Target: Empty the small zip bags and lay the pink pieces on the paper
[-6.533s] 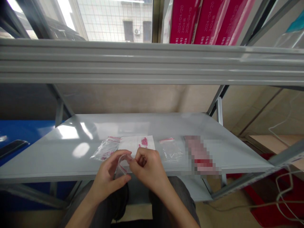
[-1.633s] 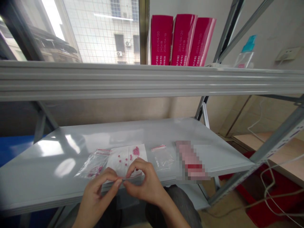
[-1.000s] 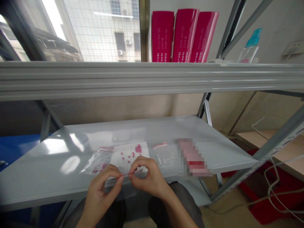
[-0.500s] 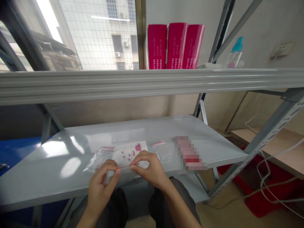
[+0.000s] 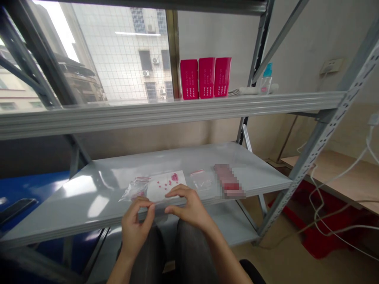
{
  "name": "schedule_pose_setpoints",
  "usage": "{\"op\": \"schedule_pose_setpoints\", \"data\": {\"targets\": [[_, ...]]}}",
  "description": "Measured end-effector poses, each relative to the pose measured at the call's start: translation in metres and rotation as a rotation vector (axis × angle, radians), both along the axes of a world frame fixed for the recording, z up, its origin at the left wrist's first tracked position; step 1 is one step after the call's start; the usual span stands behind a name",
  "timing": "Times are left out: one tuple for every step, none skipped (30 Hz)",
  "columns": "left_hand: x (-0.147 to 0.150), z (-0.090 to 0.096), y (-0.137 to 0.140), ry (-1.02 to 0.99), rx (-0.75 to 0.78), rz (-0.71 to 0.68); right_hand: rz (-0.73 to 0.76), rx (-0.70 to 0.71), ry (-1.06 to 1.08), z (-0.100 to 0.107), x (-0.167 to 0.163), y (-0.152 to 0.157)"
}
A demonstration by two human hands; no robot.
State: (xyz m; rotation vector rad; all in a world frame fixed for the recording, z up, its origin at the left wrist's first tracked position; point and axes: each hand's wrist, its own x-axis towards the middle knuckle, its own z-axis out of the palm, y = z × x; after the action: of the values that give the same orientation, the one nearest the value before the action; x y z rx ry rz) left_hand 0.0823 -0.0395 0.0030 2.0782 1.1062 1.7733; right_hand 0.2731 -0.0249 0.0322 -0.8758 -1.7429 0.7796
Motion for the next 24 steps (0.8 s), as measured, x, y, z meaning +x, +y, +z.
{"op": "schedule_pose_setpoints", "data": {"targets": [[0.002,0.001,-0.003,0.039,0.009,0.008,-0.016,0.039,-0.034,0.003,0.001,-0.002],[0.005,0.002,-0.006,0.077,0.022,0.015,-0.032,0.07,-0.074,0.006,0.002,-0.003],[0.008,0.004,-0.009,0.116,0.037,0.022,-0.043,0.09,-0.117,0.009,0.002,-0.005],[0.012,0.006,-0.012,0.155,0.051,0.031,-0.046,0.102,-0.164,0.013,0.002,-0.007],[0.016,0.009,-0.014,0.192,0.061,0.039,-0.047,0.117,-0.209,0.016,0.001,-0.009],[0.019,0.011,-0.015,0.221,0.062,0.045,-0.056,0.14,-0.248,0.019,0.0,-0.011],[0.022,0.014,-0.017,0.239,0.052,0.044,-0.072,0.173,-0.279,0.021,0.0,-0.013],[0.024,0.016,-0.018,0.246,0.03,0.038,-0.093,0.212,-0.298,0.023,0.0,-0.015],[0.025,0.019,-0.018,0.239,-0.001,0.03,-0.117,0.248,-0.3,0.025,0.0,-0.016],[0.024,0.022,-0.018,0.221,-0.04,0.019,-0.147,0.269,-0.28,0.026,0.001,-0.017],[0.023,0.024,-0.017,0.191,-0.091,0.004,-0.183,0.268,-0.238,0.028,0.002,-0.016],[0.02,0.026,-0.014,0.147,-0.152,-0.012,-0.214,0.237,-0.181,0.029,0.004,-0.014],[0.017,0.028,-0.01,0.092,-0.221,-0.031,-0.228,0.175,-0.118,0.03,0.006,-0.01],[0.013,0.03,-0.005,0.031,-0.293,-0.056,-0.219,0.077,-0.056,0.031,0.008,-0.003],[0.009,0.032,0.003,-0.022,-0.358,-0.086,-0.191,-0.035,-0.007,0.032,0.01,0.007],[0.005,0.034,0.014,-0.059,-0.411,-0.116,-0.154,-0.145,0.026,0.033,0.012,0.019],[0.001,0.036,0.027,-0.079,-0.445,-0.14,-0.119,-0.249,0.047,0.033,0.013,0.033],[-0.002,0.037,0.042,-0.074,-0.458,-0.155,-0.109,-0.309,0.048,0.034,0.014,0.05],[-0.005,0.039,0.06,-0.06,-0.458,-0.157,-0.111,-0.343,0.038,0.034,0.015,0.069],[-0.007,0.04,0.079,-0.046,-0.455,-0.15,-0.113,-0.376,0.018,0.033,0.015,0.088],[-0.008,0.04,0.099,-0.031,-0.45,-0.133,-0.111,-0.411,-0.009,0.033,0.015,0.107],[-0.009,0.04,0.12,-0.01,-0.448,-0.113,-0.118,-0.439,-0.038,0.032,0.014,0.126],[-0.01,0.039,0.14,0.017,-0.448,-0.089,-0.127,-0.467,-0.074,0.031,0.013,0.144],[-0.01,0.037,0.159,0.049,-0.453,-0.065,-0.136,-0.492,-0.114,0.03,0.011,0.159]]}}
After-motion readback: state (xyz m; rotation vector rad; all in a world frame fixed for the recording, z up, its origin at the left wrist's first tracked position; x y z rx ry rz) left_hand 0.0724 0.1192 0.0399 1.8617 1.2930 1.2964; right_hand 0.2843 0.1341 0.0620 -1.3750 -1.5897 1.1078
